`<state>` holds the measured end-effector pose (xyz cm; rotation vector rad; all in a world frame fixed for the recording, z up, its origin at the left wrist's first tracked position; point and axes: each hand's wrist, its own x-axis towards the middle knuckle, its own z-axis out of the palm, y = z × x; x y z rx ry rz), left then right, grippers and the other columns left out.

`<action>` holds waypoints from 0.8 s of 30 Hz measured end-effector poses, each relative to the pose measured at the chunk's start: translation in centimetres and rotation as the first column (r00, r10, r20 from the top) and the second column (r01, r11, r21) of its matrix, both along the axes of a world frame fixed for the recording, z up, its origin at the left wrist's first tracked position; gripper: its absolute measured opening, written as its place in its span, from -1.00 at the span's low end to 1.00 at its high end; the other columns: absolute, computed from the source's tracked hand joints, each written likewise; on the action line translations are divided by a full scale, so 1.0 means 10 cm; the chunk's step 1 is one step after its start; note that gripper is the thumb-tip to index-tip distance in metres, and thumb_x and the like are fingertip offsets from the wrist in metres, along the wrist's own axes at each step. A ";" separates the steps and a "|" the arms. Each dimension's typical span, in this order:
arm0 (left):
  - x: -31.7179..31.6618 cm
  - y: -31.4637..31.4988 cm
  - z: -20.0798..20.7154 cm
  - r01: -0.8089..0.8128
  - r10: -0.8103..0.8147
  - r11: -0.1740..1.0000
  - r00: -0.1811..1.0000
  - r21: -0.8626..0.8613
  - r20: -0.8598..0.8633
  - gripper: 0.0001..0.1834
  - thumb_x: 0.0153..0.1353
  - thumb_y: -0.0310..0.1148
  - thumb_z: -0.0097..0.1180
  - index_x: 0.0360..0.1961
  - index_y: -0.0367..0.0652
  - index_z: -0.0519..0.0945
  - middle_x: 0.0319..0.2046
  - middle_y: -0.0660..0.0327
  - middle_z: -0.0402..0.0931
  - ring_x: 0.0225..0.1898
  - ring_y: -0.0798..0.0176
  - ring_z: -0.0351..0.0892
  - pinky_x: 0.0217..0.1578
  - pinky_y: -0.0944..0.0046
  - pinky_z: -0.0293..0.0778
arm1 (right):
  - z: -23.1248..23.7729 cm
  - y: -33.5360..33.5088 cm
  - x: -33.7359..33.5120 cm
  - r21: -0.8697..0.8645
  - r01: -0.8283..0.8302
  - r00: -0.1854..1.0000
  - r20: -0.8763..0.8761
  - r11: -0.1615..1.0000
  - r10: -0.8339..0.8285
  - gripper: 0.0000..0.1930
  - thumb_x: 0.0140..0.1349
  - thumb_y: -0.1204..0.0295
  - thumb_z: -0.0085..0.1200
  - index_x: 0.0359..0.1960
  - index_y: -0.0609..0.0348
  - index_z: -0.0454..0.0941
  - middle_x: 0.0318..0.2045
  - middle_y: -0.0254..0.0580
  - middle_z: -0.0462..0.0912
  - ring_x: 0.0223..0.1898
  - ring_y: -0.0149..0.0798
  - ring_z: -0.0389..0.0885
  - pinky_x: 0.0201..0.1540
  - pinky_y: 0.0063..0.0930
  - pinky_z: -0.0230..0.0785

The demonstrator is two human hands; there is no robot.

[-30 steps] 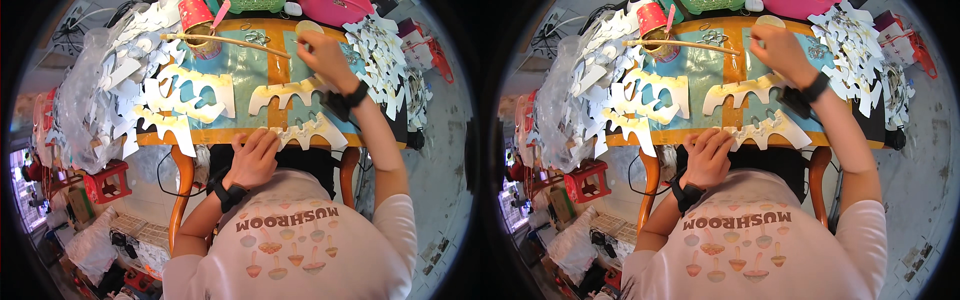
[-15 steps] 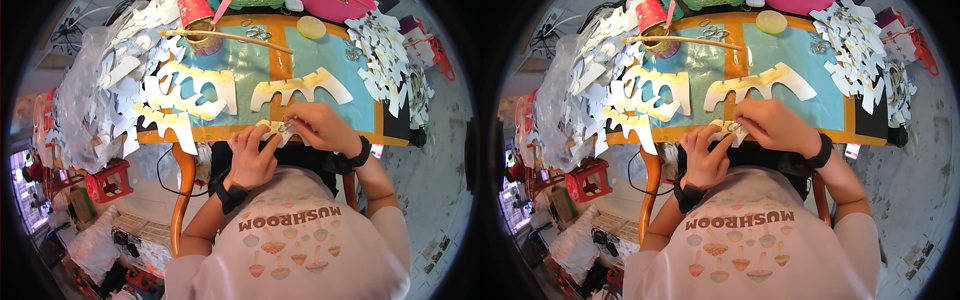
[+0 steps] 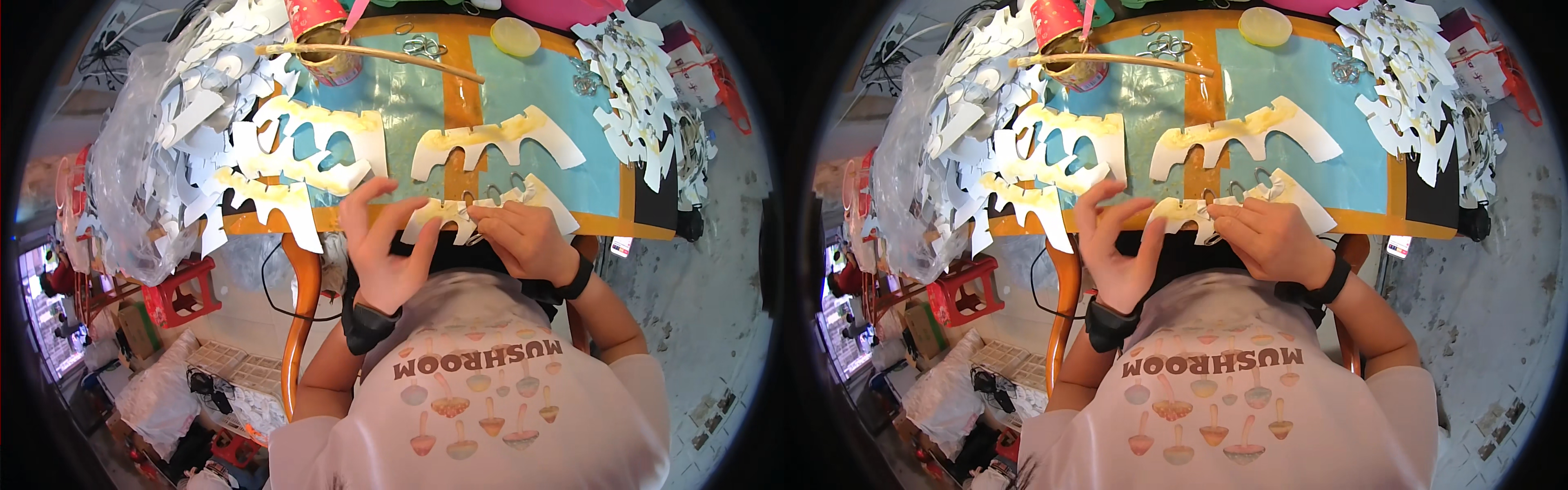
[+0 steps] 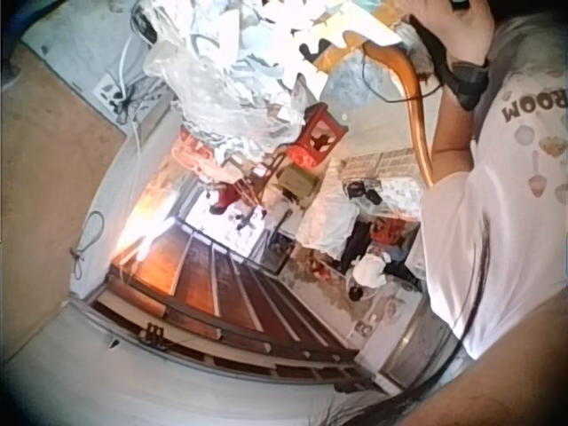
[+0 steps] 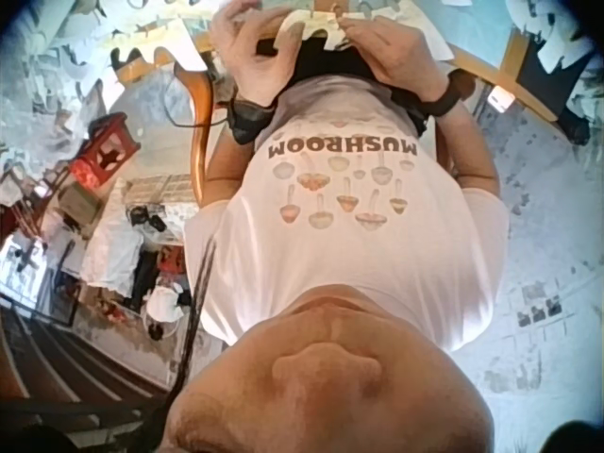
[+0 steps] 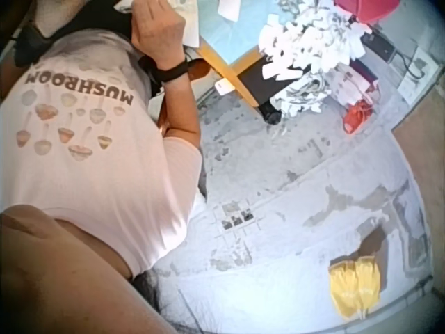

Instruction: Manually gluing and assembling small foam and plastic shoe components at a workbench.

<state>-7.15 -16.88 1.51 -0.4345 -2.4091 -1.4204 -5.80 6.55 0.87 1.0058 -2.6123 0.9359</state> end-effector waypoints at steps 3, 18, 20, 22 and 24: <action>-0.15 0.09 0.02 0.053 -0.057 0.966 0.998 -0.254 -0.008 -0.82 0.05 -0.43 0.41 -0.27 -0.06 0.74 0.06 0.11 0.48 0.13 -0.04 0.38 0.11 0.03 0.20 | -0.02 0.01 -0.01 0.004 -0.004 1.000 -0.002 1.000 0.004 -0.75 0.06 0.59 0.24 -0.18 0.22 0.57 -0.04 -0.14 0.73 -0.44 -0.21 0.60 -0.43 -0.36 0.49; -0.27 0.30 -0.04 0.204 -0.174 0.928 0.977 -0.312 0.120 -0.84 0.02 -0.59 0.29 -0.35 -0.23 0.60 0.11 0.00 0.39 0.17 -0.14 0.31 0.05 -0.07 0.21 | 0.01 0.01 0.00 0.094 -0.058 0.997 -0.036 0.994 0.061 -0.75 0.03 0.50 0.17 -0.19 0.17 0.63 -0.02 -0.23 0.73 -0.42 -0.29 0.60 -0.38 -0.46 0.49; -0.27 0.30 -0.04 0.208 -0.176 0.923 0.976 -0.325 0.126 -0.84 0.03 -0.59 0.28 -0.33 -0.23 0.60 0.11 -0.01 0.38 0.18 -0.15 0.30 0.05 -0.08 0.21 | 0.00 0.01 0.01 0.088 -0.063 0.997 -0.029 0.994 0.065 -0.73 0.03 0.50 0.17 -0.17 0.18 0.64 -0.03 -0.23 0.73 -0.41 -0.29 0.61 -0.36 -0.45 0.50; -0.27 0.30 -0.05 0.209 -0.174 0.918 0.976 -0.337 0.131 -0.84 0.04 -0.58 0.28 -0.32 -0.23 0.59 0.12 -0.02 0.37 0.18 -0.15 0.30 0.06 -0.08 0.21 | 0.00 0.03 0.02 0.083 -0.071 0.997 -0.012 0.994 0.072 -0.71 0.03 0.50 0.17 -0.15 0.18 0.64 -0.04 -0.23 0.73 -0.41 -0.28 0.61 -0.35 -0.43 0.51; -0.26 0.28 -0.05 0.203 -0.167 0.915 0.977 -0.349 0.132 -0.83 0.04 -0.57 0.29 -0.32 -0.23 0.59 0.15 -0.02 0.36 0.19 -0.16 0.29 0.07 -0.09 0.21 | 0.01 0.04 0.02 0.078 -0.084 0.996 0.012 0.993 0.084 -0.69 0.04 0.50 0.17 -0.12 0.19 0.64 -0.05 -0.23 0.73 -0.40 -0.28 0.62 -0.34 -0.41 0.51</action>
